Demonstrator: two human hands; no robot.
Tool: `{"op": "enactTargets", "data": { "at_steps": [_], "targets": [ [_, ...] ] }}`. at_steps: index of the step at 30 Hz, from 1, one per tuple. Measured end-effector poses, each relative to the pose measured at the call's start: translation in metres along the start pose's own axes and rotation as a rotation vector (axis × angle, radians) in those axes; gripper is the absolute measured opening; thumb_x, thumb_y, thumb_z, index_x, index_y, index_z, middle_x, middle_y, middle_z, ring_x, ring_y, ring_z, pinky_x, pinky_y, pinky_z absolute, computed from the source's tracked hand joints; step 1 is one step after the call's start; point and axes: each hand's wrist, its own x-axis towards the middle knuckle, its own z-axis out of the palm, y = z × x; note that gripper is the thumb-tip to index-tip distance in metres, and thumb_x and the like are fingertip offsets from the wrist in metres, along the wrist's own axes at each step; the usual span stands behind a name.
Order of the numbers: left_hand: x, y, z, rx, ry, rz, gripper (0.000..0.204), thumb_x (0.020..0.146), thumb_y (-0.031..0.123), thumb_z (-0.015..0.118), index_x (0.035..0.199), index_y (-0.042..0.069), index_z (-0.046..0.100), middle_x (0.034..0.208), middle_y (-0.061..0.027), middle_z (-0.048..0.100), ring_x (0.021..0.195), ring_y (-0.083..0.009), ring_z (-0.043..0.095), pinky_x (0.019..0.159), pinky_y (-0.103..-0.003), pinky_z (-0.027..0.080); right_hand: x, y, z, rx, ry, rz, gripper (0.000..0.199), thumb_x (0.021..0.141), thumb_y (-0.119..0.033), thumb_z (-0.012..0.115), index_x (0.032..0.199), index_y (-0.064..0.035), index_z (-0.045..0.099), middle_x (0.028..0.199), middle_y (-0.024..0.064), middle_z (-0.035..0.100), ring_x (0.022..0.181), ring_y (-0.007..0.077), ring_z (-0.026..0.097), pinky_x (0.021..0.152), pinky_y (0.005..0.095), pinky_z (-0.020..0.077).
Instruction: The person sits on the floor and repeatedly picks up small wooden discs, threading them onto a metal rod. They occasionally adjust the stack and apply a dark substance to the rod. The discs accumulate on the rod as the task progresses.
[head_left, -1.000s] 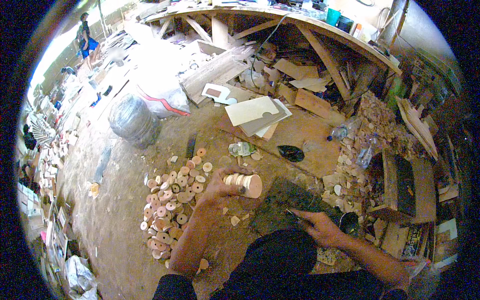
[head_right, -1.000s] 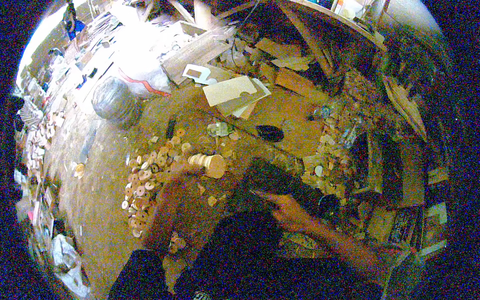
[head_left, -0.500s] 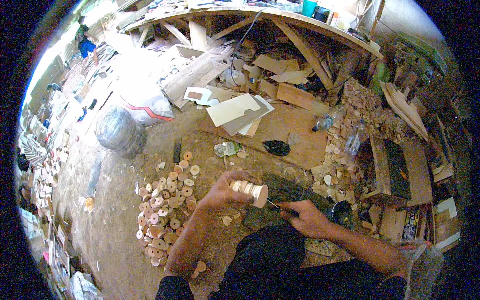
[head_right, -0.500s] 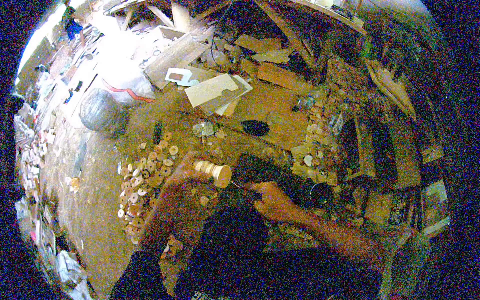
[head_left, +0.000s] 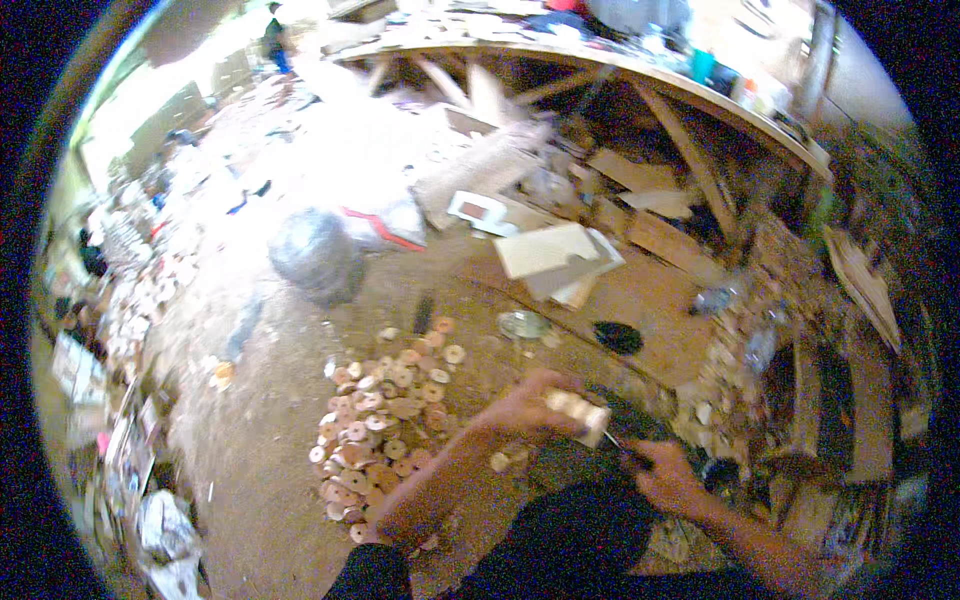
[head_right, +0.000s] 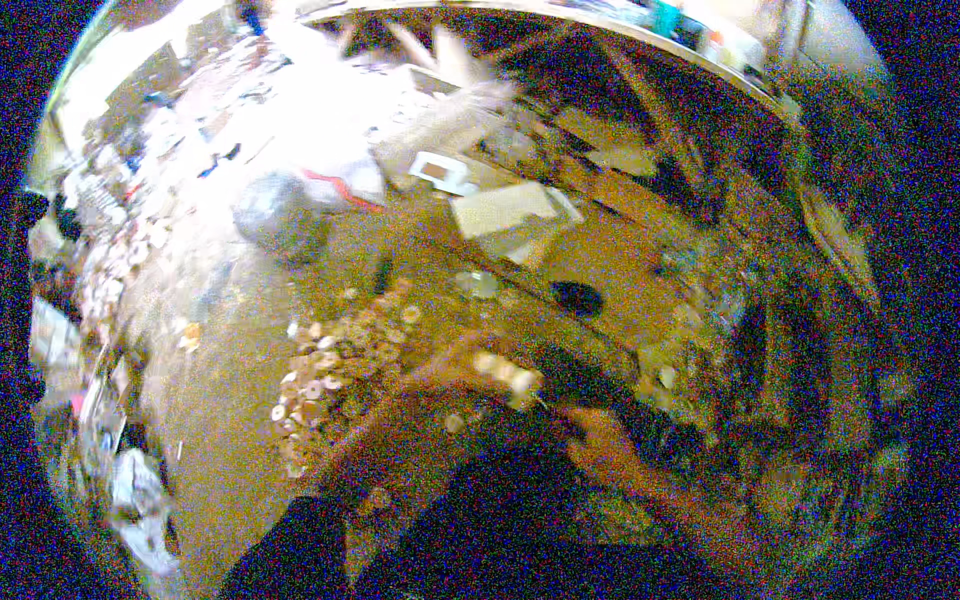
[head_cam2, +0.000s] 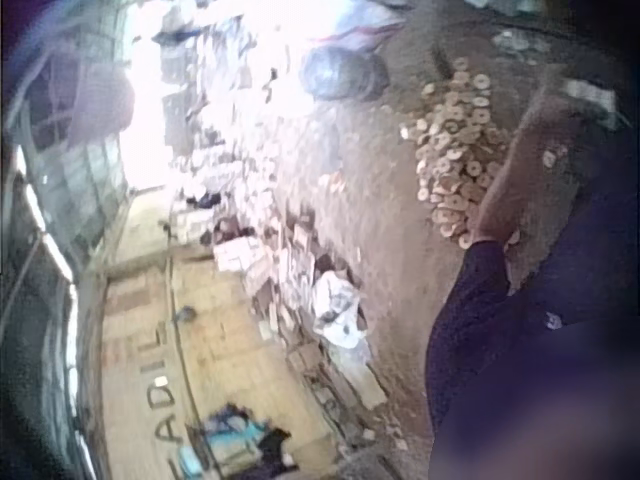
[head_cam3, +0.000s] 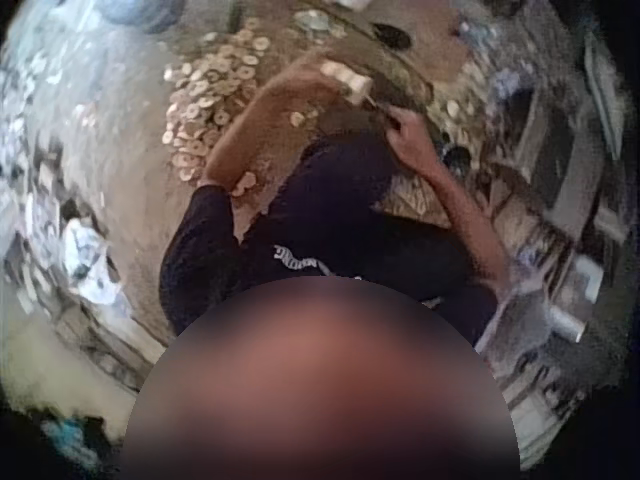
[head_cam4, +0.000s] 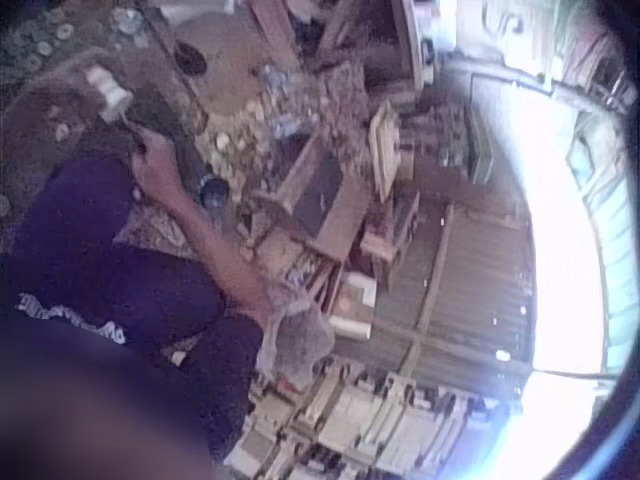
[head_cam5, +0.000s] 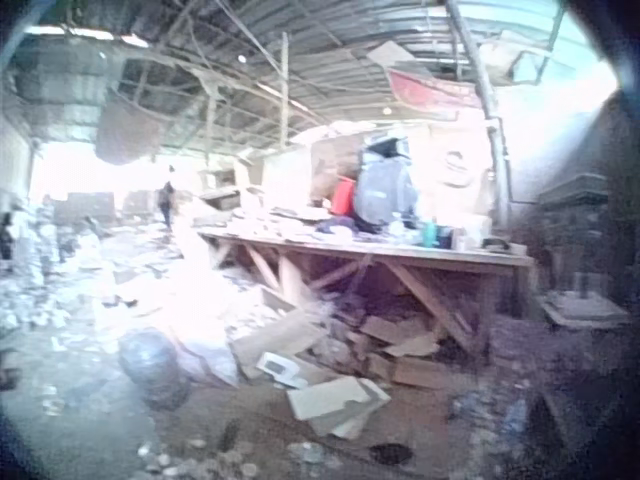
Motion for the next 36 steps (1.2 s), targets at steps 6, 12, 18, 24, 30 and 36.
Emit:
{"op": "enactTargets", "data": {
  "at_steps": [6, 12, 18, 24, 30, 36],
  "targets": [
    [-0.008, 0.009, -0.002, -0.264, -0.147, 0.022, 0.046, 0.066, 0.011, 0.087, 0.107, 0.004, 0.068, 0.097, -0.0051, 0.07, 0.087, -0.0152, 0.064, 0.08, -0.03, 0.052, 0.0, 0.002, 0.003, -0.032, 0.023, 0.018, 0.027, 0.09, -0.014, 0.059, 0.113, -0.0027, 0.068, 0.091, 0.0192, 0.071, 0.082, 0.0276, 0.068, 0.078, 0.0395, 0.051],
    [-0.01, 0.013, 0.003, -0.258, -0.095, -0.072, 0.041, 0.068, 0.006, 0.084, 0.106, 0.004, 0.069, 0.096, -0.0041, 0.07, 0.085, -0.0136, 0.064, 0.078, -0.029, 0.052, 0.001, 0.01, 0.001, -0.031, -0.019, 0.079, 0.025, 0.09, -0.012, 0.058, 0.111, -0.0014, 0.067, 0.091, 0.0196, 0.071, 0.081, 0.0272, 0.068, 0.077, 0.0386, 0.0505],
    [-0.016, 0.026, 0.005, -0.242, -0.102, -0.074, 0.043, 0.068, 0.009, 0.084, 0.108, 0.005, 0.07, 0.092, -0.0029, 0.07, 0.081, -0.0118, 0.064, 0.074, -0.028, 0.053, -0.001, 0.009, 0.002, -0.059, 0.008, -0.003, 0.026, 0.088, -0.012, 0.06, 0.111, -0.0015, 0.067, 0.087, 0.0204, 0.07, 0.077, 0.0278, 0.068, 0.073, 0.0394, 0.0503],
    [-0.008, 0.03, 0.005, -0.021, -0.229, -0.001, 0.041, 0.068, 0.013, 0.084, 0.107, 0.005, 0.071, 0.09, -0.0038, 0.071, 0.078, -0.0124, 0.064, 0.072, -0.028, 0.052, 0.002, 0.013, 0.007, -0.087, 0.056, -0.038, 0.025, 0.084, -0.011, 0.059, 0.105, -0.0012, 0.069, 0.082, 0.0193, 0.069, 0.072, 0.0295, 0.068, 0.069, 0.0403, 0.0501],
    [0.001, 0.02, 0.01, 0.289, -0.198, 0.181, 0.042, 0.07, 0.018, 0.083, 0.108, 0.006, 0.071, 0.091, -0.0038, 0.07, 0.082, -0.0139, 0.063, 0.075, -0.029, 0.052, 0.003, 0.016, 0.001, -0.058, -0.098, 0.097, 0.031, 0.072, -0.005, 0.058, 0.101, 0.0008, 0.068, 0.091, 0.0193, 0.071, 0.088, 0.0324, 0.069, 0.085, 0.0427, 0.052],
    [0.003, 0.014, 0.01, 0.156, -0.223, 0.159, 0.038, 0.073, 0.018, 0.08, 0.108, 0.007, 0.071, 0.094, -0.0046, 0.071, 0.084, -0.0136, 0.063, 0.076, -0.03, 0.052, 0.007, 0.035, 0.011, -0.05, -0.037, 0.05, 0.024, 0.078, -0.012, 0.06, 0.095, 0.0019, 0.069, 0.083, 0.0219, 0.068, 0.076, 0.0326, 0.067, 0.074, 0.0444, 0.0503]
  ]
}}
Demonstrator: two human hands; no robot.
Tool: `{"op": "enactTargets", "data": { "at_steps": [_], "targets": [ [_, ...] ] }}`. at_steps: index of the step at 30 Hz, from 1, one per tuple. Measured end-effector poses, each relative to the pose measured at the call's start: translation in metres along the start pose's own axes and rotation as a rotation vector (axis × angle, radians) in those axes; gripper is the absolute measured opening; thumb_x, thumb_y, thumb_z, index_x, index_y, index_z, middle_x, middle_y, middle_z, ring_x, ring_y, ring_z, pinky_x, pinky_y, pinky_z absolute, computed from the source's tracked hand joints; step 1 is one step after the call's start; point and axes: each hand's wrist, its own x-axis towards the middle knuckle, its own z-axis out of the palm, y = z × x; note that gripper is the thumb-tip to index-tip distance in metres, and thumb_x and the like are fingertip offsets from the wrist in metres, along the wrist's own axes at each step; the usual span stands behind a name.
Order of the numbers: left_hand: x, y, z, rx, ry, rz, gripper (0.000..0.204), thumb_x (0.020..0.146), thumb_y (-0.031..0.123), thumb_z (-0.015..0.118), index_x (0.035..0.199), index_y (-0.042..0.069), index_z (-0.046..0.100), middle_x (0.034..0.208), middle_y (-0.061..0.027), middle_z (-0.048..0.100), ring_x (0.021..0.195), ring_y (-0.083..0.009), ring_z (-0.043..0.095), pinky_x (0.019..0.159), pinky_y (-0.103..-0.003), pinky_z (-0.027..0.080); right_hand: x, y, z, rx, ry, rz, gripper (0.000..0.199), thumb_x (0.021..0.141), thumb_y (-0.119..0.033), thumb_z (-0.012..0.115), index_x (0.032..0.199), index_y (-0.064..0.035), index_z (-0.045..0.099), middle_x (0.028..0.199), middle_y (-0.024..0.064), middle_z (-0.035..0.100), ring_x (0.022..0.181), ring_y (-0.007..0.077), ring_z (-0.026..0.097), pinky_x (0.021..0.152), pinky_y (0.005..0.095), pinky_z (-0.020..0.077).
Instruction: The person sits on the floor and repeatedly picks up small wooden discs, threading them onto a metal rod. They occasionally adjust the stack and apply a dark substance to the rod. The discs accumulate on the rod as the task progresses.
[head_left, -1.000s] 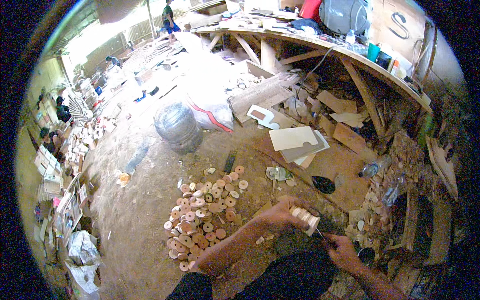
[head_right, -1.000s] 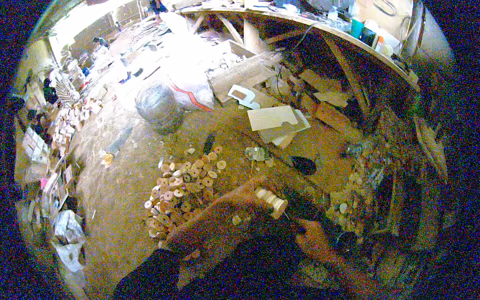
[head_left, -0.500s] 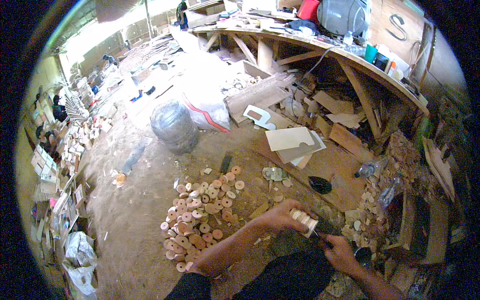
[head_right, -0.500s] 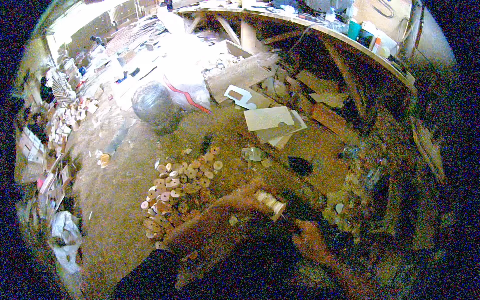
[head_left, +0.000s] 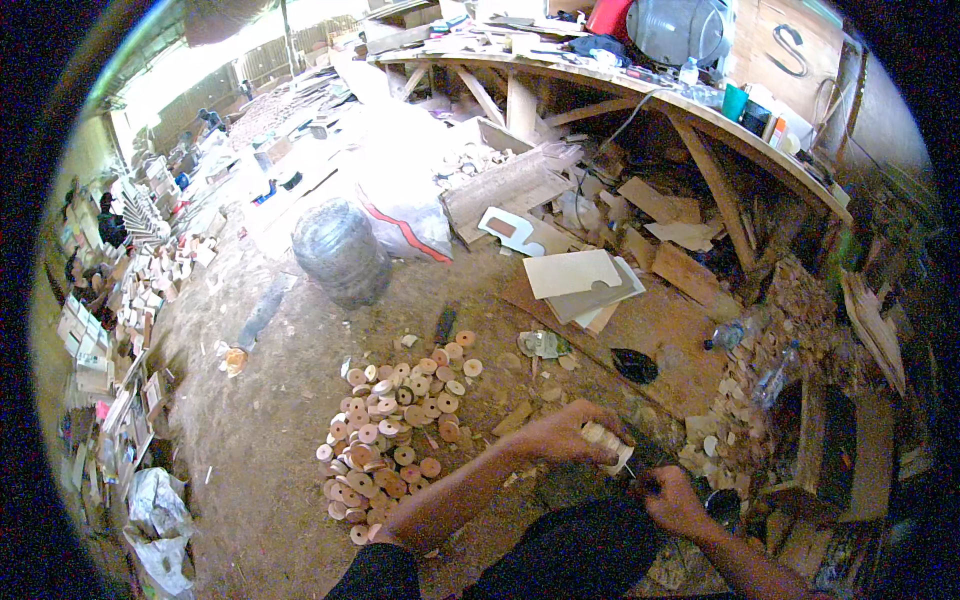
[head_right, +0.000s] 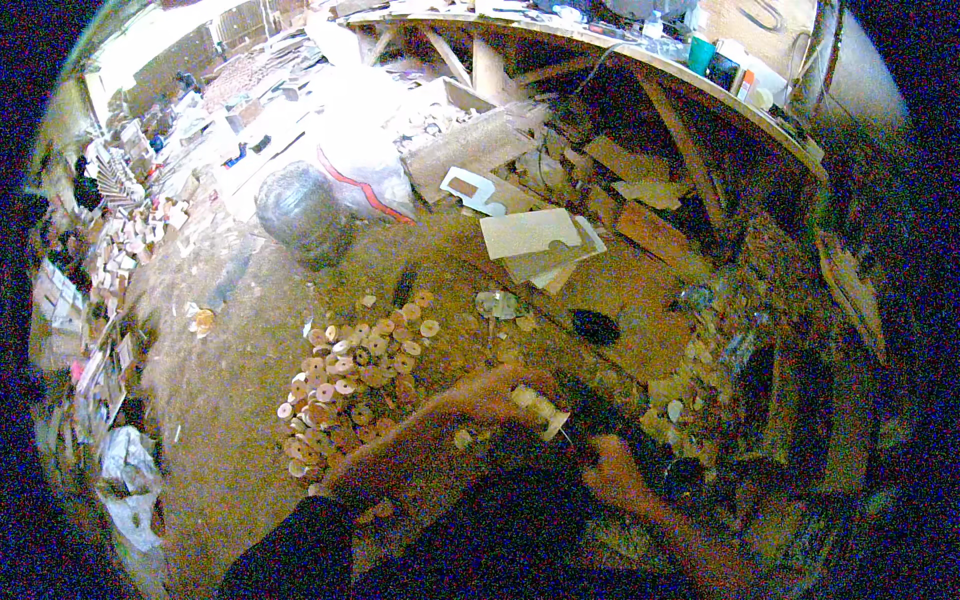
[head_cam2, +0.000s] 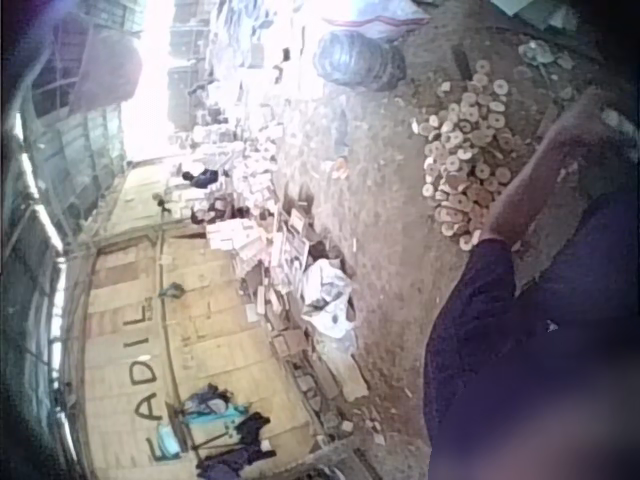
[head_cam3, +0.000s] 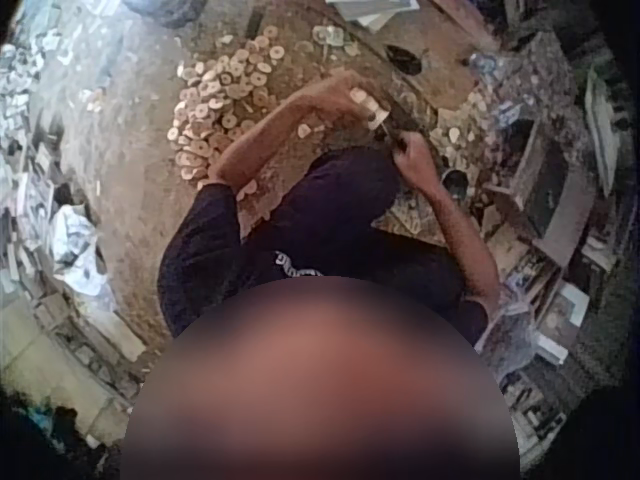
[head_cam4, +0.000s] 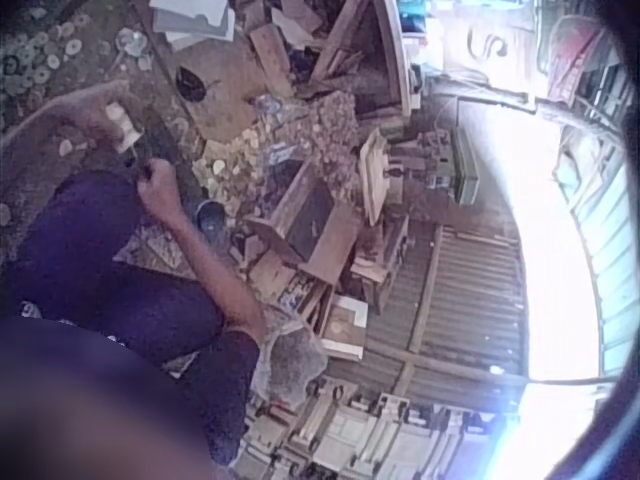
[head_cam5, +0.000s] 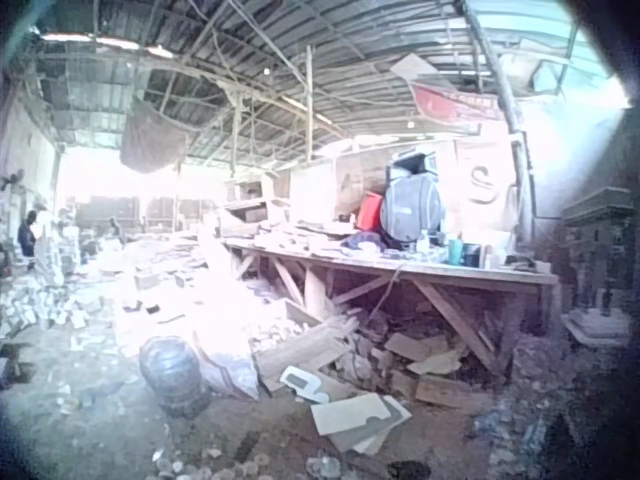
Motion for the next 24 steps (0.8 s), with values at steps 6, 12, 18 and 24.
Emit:
{"op": "enactTargets", "data": {
  "at_steps": [6, 12, 18, 24],
  "targets": [
    [0.002, 0.002, 0.0, -0.217, -0.006, -0.011, 0.036, 0.075, 0.015, 0.078, 0.11, 0.007, 0.071, 0.09, -0.0029, 0.071, 0.079, -0.0122, 0.063, 0.071, -0.029, 0.052, 0.003, 0.011, 0.008, -0.108, 0.123, -0.049, 0.024, 0.087, -0.019, 0.061, 0.094, 0.0031, 0.068, 0.076, 0.0229, 0.066, 0.065, 0.0286, 0.062, 0.068, 0.0443, 0.0484],
    [-0.005, 0.009, -0.006, -0.202, -0.022, -0.071, 0.037, 0.078, 0.016, 0.077, 0.112, 0.005, 0.069, 0.085, -0.0011, 0.068, 0.072, -0.009, 0.061, 0.06, -0.023, 0.051, -0.001, -0.001, 0.001, 0.065, 0.006, -0.051, 0.024, 0.09, -0.016, 0.061, 0.104, 0.0021, 0.067, 0.086, 0.0207, 0.07, 0.075, 0.0209, 0.065, 0.074, 0.0384, 0.0503],
    [-0.007, 0.011, -0.004, -0.293, 0.022, -0.174, 0.035, 0.08, 0.016, 0.075, 0.112, 0.002, 0.069, 0.096, -0.0043, 0.069, 0.078, -0.0118, 0.063, 0.068, -0.026, 0.053, 0.005, 0.013, 0.008, -0.02, 0.036, -0.032, 0.024, 0.09, -0.015, 0.06, 0.107, 0.001, 0.068, 0.093, 0.0201, 0.071, 0.084, 0.0258, 0.07, 0.079, 0.0391, 0.0516],
    [-0.007, 0.013, -0.002, -0.281, 0.045, -0.131, 0.036, 0.08, 0.015, 0.074, 0.113, 0.002, 0.068, 0.099, -0.006, 0.069, 0.083, -0.0119, 0.064, 0.071, -0.028, 0.053, 0.001, 0.014, 0.01, -0.02, 0.073, -0.041, 0.024, 0.088, -0.012, 0.059, 0.106, 0.0008, 0.068, 0.093, 0.0209, 0.071, 0.086, 0.0276, 0.07, 0.079, 0.039, 0.0518]
  ]
}}
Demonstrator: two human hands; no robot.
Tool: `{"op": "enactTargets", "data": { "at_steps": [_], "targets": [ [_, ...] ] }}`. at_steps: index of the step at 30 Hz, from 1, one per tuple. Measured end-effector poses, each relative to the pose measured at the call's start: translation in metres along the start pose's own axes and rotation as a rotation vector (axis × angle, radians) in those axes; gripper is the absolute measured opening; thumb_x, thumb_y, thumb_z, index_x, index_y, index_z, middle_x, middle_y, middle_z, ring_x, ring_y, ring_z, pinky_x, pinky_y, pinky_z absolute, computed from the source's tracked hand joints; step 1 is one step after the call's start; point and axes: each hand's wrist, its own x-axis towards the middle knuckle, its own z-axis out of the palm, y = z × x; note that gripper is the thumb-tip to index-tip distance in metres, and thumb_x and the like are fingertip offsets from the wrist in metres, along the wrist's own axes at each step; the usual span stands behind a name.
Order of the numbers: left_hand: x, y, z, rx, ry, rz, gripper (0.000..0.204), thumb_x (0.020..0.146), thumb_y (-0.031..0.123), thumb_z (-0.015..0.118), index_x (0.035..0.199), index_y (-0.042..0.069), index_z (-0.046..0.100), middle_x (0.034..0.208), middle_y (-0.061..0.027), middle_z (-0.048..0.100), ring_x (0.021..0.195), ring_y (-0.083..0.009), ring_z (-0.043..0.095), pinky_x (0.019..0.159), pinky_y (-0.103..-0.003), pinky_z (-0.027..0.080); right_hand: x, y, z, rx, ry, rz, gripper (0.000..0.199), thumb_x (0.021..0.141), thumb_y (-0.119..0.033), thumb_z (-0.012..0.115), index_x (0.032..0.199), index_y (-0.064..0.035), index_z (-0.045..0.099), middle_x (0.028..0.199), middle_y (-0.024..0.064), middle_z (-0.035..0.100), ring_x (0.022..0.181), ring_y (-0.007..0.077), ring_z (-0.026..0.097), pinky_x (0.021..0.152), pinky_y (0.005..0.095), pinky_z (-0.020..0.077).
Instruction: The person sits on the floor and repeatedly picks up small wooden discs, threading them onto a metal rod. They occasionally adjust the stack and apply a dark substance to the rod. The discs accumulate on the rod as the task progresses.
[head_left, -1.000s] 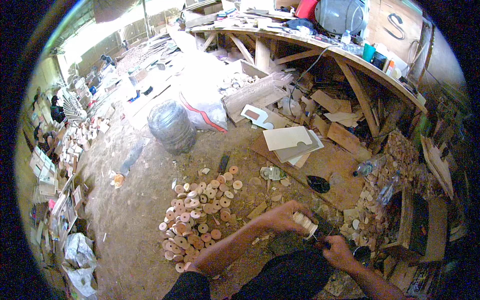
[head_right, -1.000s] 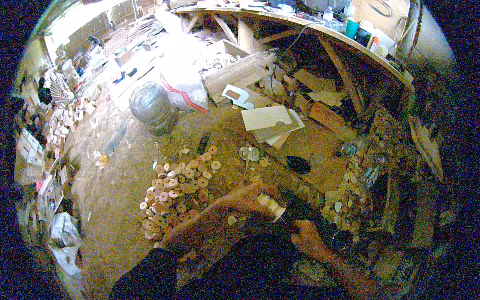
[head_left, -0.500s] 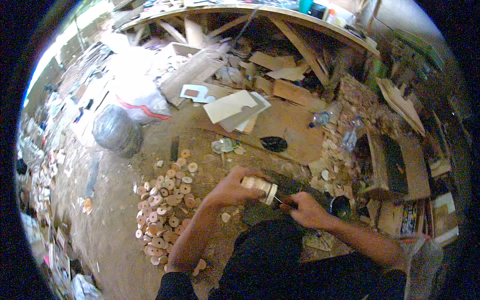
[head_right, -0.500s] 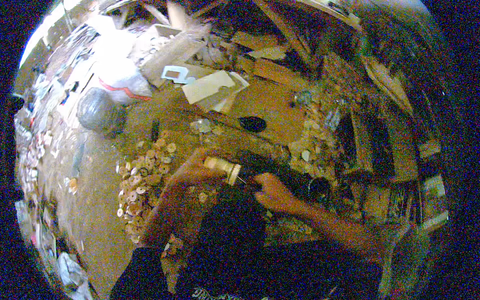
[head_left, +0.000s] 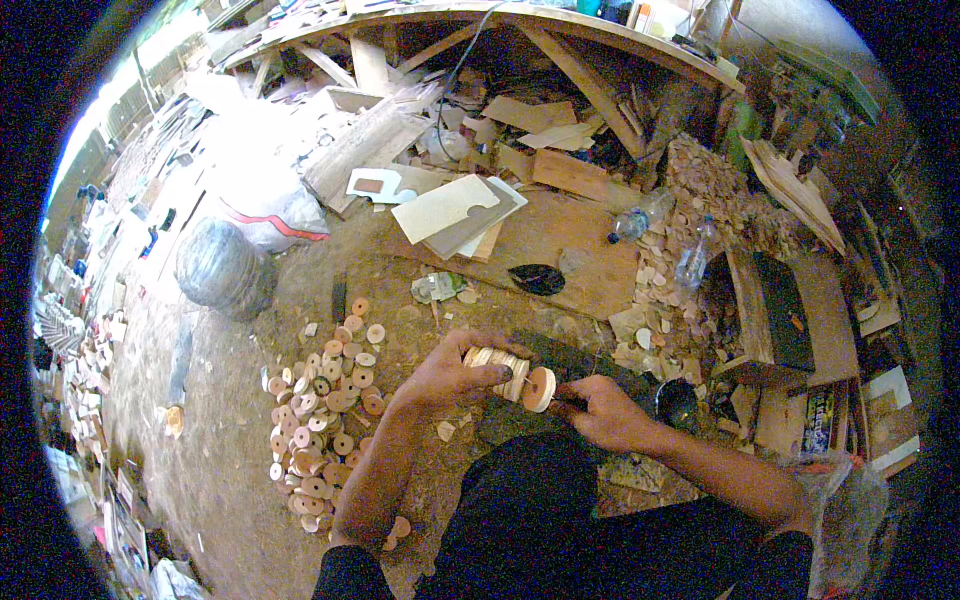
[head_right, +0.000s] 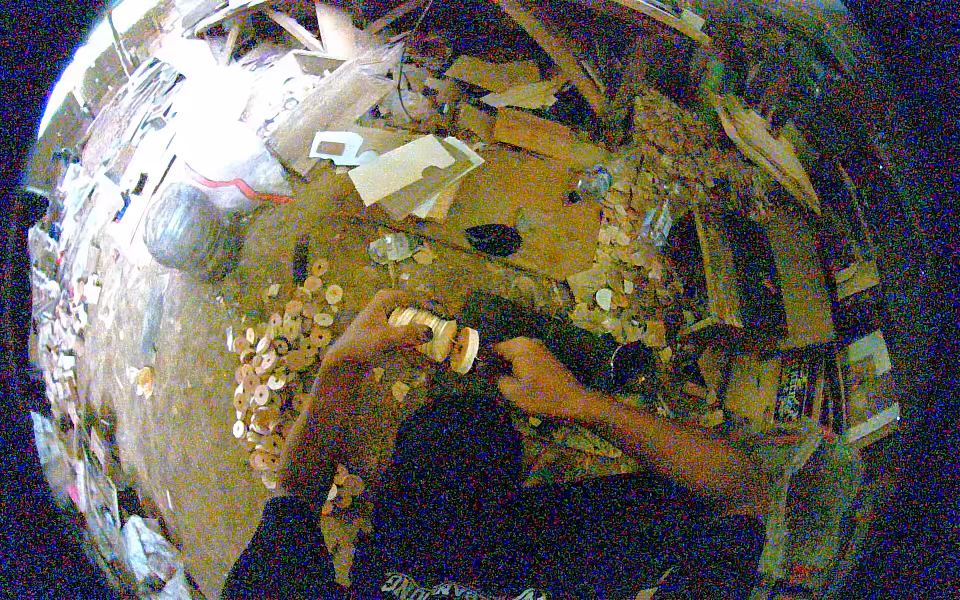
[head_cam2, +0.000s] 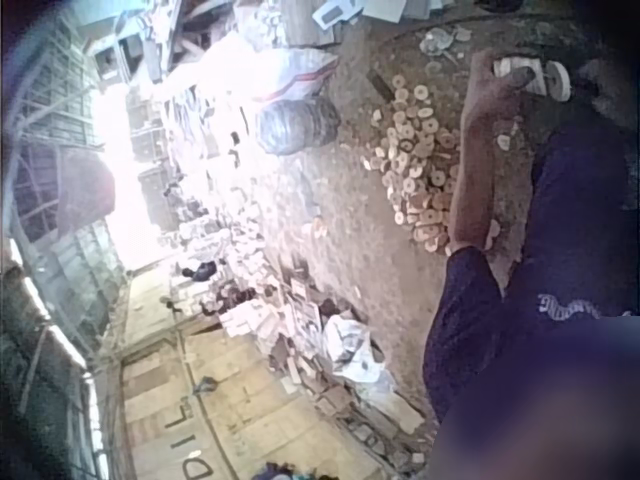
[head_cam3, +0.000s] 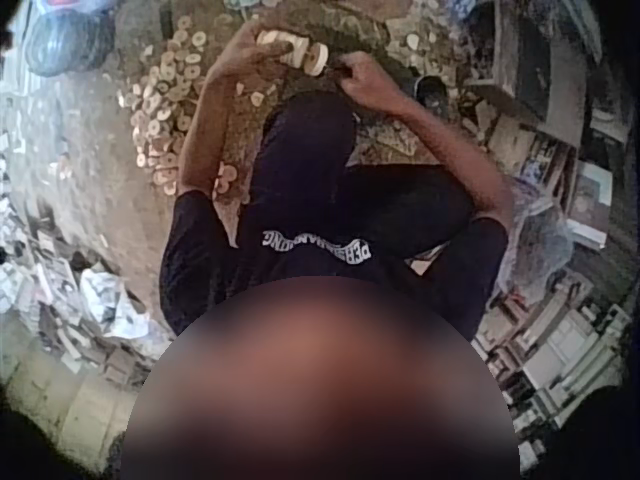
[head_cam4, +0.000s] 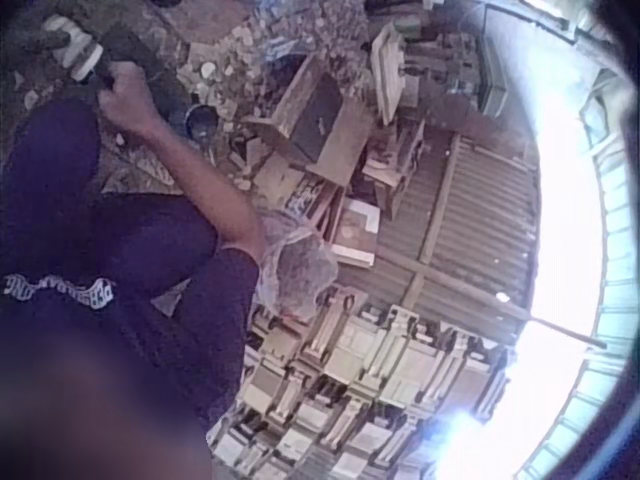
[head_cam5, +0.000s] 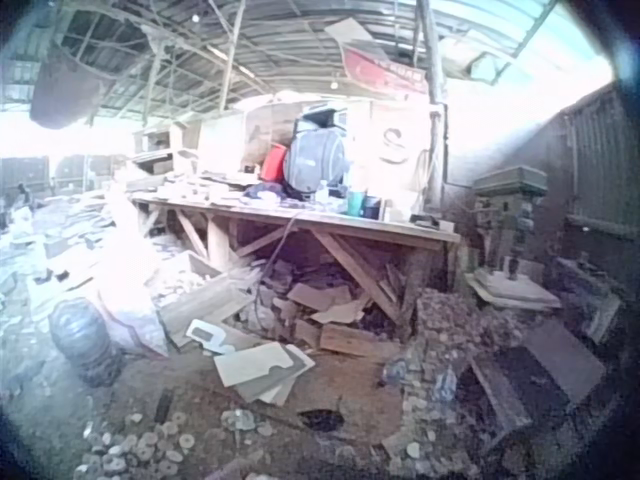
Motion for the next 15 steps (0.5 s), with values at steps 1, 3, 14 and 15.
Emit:
{"op": "enactTargets", "data": {
  "at_steps": [1, 3, 14, 15],
  "targets": [
    [0.0, 0.001, 0.0, 0.003, 0.003, -0.024, 0.036, 0.08, 0.014, 0.074, 0.113, 0.002, 0.068, 0.099, -0.006, 0.07, 0.082, -0.0118, 0.064, 0.07, -0.027, 0.052, 0.0, -0.003, -0.002, 0.03, -0.019, 0.011, 0.024, 0.087, -0.012, 0.059, 0.106, 0.0005, 0.068, 0.092, 0.0209, 0.071, 0.085, 0.0276, 0.07, 0.079, 0.039, 0.0518],
    [0.001, 0.003, -0.001, 0.006, -0.012, -0.038, 0.035, 0.079, 0.013, 0.074, 0.112, 0.002, 0.069, 0.098, -0.0059, 0.07, 0.081, -0.0115, 0.064, 0.069, -0.026, 0.052, -0.001, -0.009, -0.007, 0.033, -0.045, 0.016, 0.025, 0.085, -0.01, 0.059, 0.106, 0.0001, 0.068, 0.09, 0.021, 0.071, 0.083, 0.0276, 0.07, 0.077, 0.039, 0.0519],
    [-0.001, 0.016, 0.006, 0.058, 0.013, 0.011, 0.033, 0.079, 0.012, 0.072, 0.11, 0.002, 0.07, 0.097, -0.0051, 0.071, 0.082, -0.0122, 0.065, 0.074, -0.026, 0.053, -0.003, -0.021, -0.015, 0.067, -0.028, -0.063, 0.021, 0.081, -0.008, 0.058, 0.098, 0.0002, 0.068, 0.081, 0.0222, 0.067, 0.071, 0.0299, 0.067, 0.069, 0.04, 0.0506],
    [0.0, 0.015, 0.007, 0.027, -0.022, 0.015, 0.034, 0.078, 0.012, 0.073, 0.11, 0.002, 0.07, 0.098, -0.0053, 0.071, 0.083, -0.0125, 0.065, 0.075, -0.027, 0.053, -0.003, -0.02, -0.014, 0.044, -0.032, -0.052, 0.02, 0.082, -0.008, 0.058, 0.097, 0.0001, 0.068, 0.081, 0.0223, 0.067, 0.071, 0.0299, 0.067, 0.069, 0.0401, 0.0506]
  ]
}}
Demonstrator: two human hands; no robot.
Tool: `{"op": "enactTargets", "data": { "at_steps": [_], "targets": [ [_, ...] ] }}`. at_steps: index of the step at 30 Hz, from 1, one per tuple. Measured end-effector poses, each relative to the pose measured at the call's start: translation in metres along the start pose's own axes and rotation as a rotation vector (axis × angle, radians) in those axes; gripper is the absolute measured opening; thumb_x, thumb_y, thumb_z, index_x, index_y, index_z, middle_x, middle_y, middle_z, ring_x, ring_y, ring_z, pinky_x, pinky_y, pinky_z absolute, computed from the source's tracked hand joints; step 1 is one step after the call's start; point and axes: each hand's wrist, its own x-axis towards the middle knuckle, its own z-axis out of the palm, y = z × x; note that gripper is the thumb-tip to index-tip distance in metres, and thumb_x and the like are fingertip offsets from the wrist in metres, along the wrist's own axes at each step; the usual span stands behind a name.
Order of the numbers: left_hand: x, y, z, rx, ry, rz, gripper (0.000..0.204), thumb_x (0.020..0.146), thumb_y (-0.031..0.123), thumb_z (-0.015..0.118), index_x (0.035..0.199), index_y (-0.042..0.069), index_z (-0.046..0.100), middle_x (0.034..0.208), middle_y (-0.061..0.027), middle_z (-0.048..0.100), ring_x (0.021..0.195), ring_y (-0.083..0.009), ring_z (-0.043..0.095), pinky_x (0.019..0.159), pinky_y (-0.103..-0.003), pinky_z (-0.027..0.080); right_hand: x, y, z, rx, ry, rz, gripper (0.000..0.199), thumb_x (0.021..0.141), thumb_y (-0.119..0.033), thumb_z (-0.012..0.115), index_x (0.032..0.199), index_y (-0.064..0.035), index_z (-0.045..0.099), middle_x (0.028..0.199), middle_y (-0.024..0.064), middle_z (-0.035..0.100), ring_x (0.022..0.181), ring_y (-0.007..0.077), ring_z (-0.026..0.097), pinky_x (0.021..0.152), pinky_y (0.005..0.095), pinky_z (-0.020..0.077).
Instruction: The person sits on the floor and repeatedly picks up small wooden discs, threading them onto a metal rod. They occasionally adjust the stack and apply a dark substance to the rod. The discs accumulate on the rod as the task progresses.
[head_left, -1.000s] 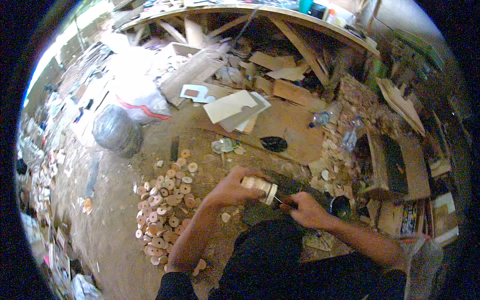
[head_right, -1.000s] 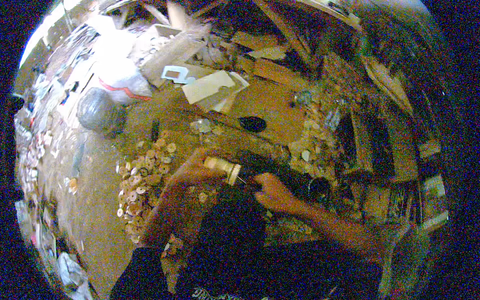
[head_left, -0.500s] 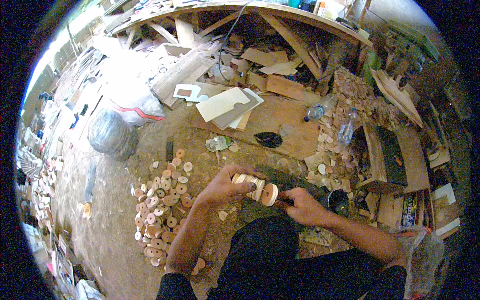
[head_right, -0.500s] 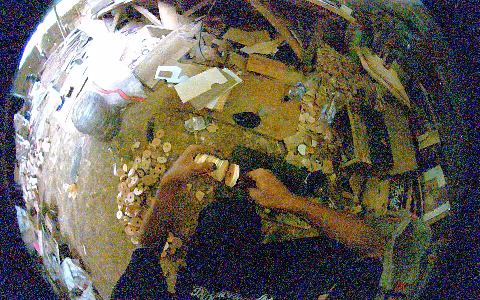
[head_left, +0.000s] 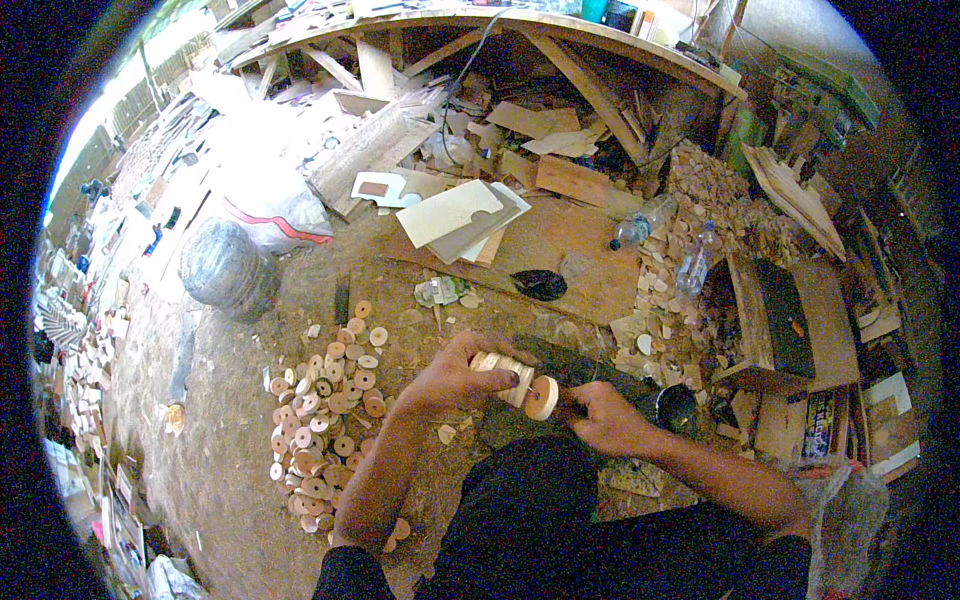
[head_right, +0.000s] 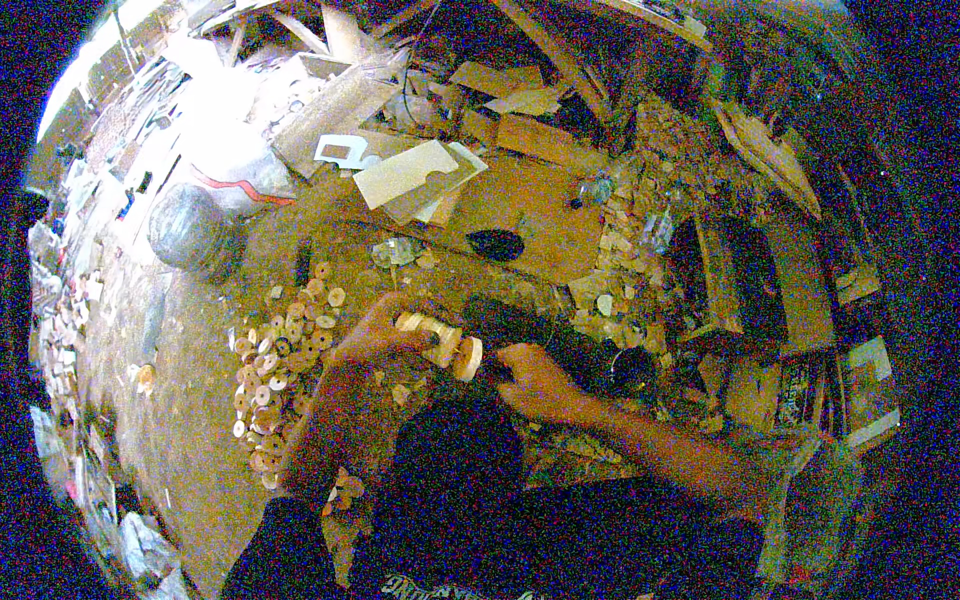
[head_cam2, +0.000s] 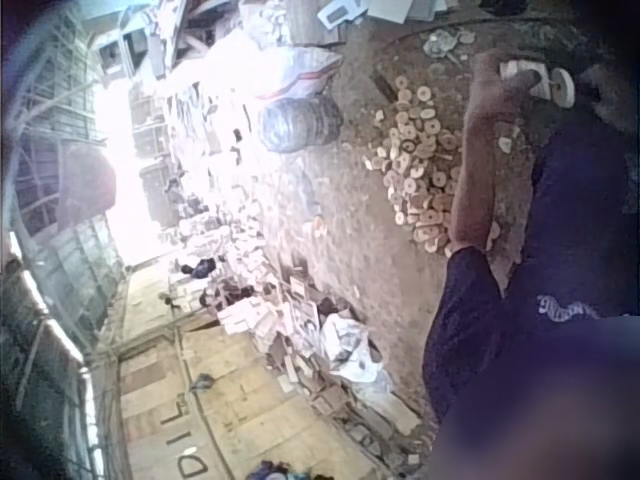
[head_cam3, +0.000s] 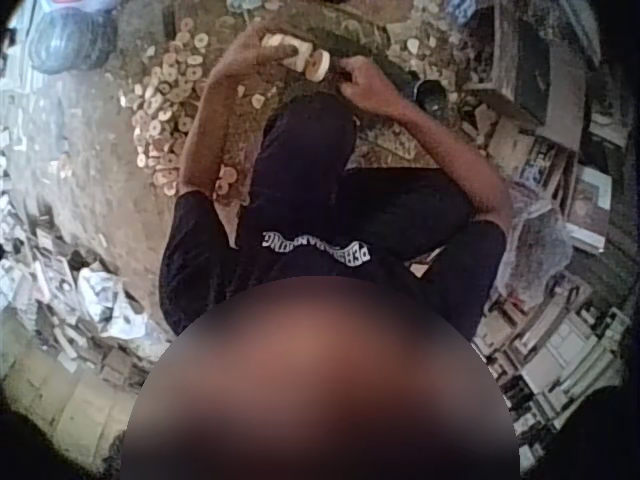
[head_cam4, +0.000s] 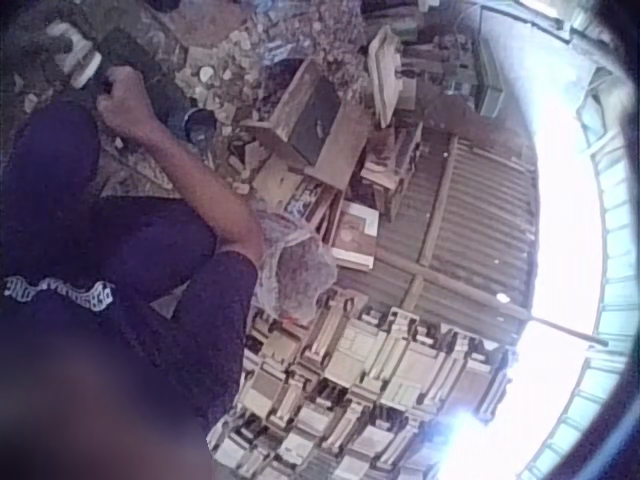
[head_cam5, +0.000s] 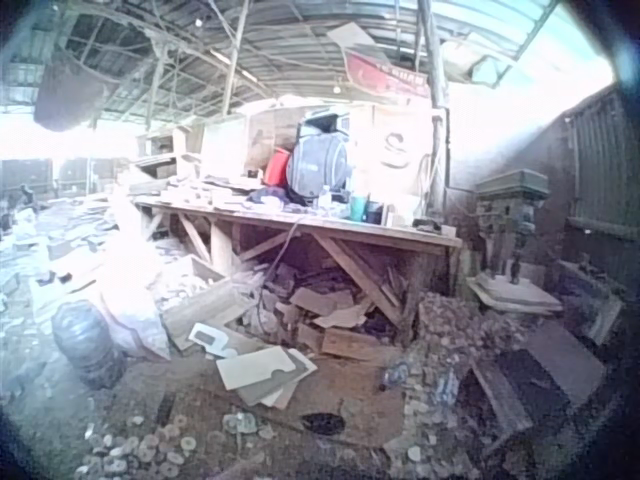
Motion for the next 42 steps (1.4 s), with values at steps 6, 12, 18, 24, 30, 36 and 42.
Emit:
{"op": "enactTargets", "data": {
  "at_steps": [6, 12, 18, 24, 30, 36, 42],
  "targets": [
    [0.006, -0.002, 0.001, 0.188, -0.147, 0.153, 0.036, 0.075, 0.011, 0.074, 0.11, 0.003, 0.071, 0.102, -0.0056, 0.071, 0.089, -0.0142, 0.065, 0.079, -0.028, 0.052, -0.001, 0.01, 0.01, 0.015, -0.027, 0.013, 0.019, 0.084, -0.009, 0.059, 0.097, 0.0007, 0.067, 0.081, 0.0221, 0.067, 0.07, 0.0281, 0.068, 0.068, 0.0402, 0.0505],
    [0.003, -0.005, 0.004, 0.066, -0.06, 0.134, 0.033, 0.078, 0.015, 0.074, 0.109, 0.005, 0.072, 0.1, -0.0062, 0.071, 0.088, -0.012, 0.064, 0.077, -0.028, 0.051, -0.001, 0.01, 0.008, -0.055, -0.015, -0.027, 0.018, 0.085, -0.01, 0.06, 0.097, 0.0009, 0.067, 0.076, 0.0205, 0.067, 0.064, 0.025, 0.064, 0.066, 0.0409, 0.049],
    [0.008, -0.007, 0.007, 0.22, -0.002, 0.004, 0.029, 0.082, 0.017, 0.073, 0.108, 0.005, 0.072, 0.092, -0.0036, 0.072, 0.08, -0.0111, 0.063, 0.073, -0.027, 0.051, -0.001, -0.002, 0.003, 0.091, -0.002, 0.044, 0.018, 0.085, -0.012, 0.06, 0.094, 0.002, 0.066, 0.075, 0.0205, 0.065, 0.062, 0.0243, 0.061, 0.065, 0.0402, 0.048],
    [0.006, 0.002, 0.01, 0.113, -0.012, -0.022, 0.03, 0.078, 0.013, 0.075, 0.106, 0.005, 0.072, 0.092, -0.0026, 0.071, 0.078, -0.0104, 0.064, 0.071, -0.026, 0.052, -0.003, -0.006, 0.003, 0.094, 0.012, 0.014, 0.019, 0.084, -0.014, 0.061, 0.09, 0.0033, 0.065, 0.071, 0.0209, 0.063, 0.059, 0.0247, 0.057, 0.062, 0.0411, 0.0468],
    [0.003, 0.007, 0.008, 0.156, -0.047, 0.048, 0.036, 0.072, 0.012, 0.081, 0.106, 0.005, 0.072, 0.094, -0.0046, 0.072, 0.079, -0.0109, 0.065, 0.069, -0.026, 0.053, -0.003, -0.008, 0.002, 0.032, 0.039, 0.044, 0.023, 0.084, -0.019, 0.064, 0.084, 0.0037, 0.064, 0.067, 0.0215, 0.06, 0.056, 0.026, 0.056, 0.057, 0.042, 0.0446],
    [0.003, 0.006, 0.009, 0.147, -0.029, 0.039, 0.033, 0.076, 0.014, 0.08, 0.106, 0.002, 0.071, 0.094, -0.0049, 0.072, 0.08, -0.0117, 0.066, 0.071, -0.026, 0.053, -0.004, -0.012, 0.0, 0.025, 0.033, 0.057, 0.024, 0.085, -0.02, 0.064, 0.086, 0.0037, 0.065, 0.069, 0.0219, 0.062, 0.057, 0.0265, 0.058, 0.06, 0.0413, 0.0468],
    [0.002, 0.013, 0.009, 0.209, -0.029, 0.069, 0.032, 0.078, 0.015, 0.079, 0.106, 0.001, 0.072, 0.095, -0.0056, 0.072, 0.081, -0.0126, 0.066, 0.072, -0.027, 0.053, -0.005, -0.009, 0.001, -0.134, 0.044, 0.019, 0.018, 0.084, -0.014, 0.062, 0.09, 0.002, 0.066, 0.076, 0.0231, 0.065, 0.068, 0.0366, 0.065, 0.065, 0.0438, 0.0497]
  ]
}}
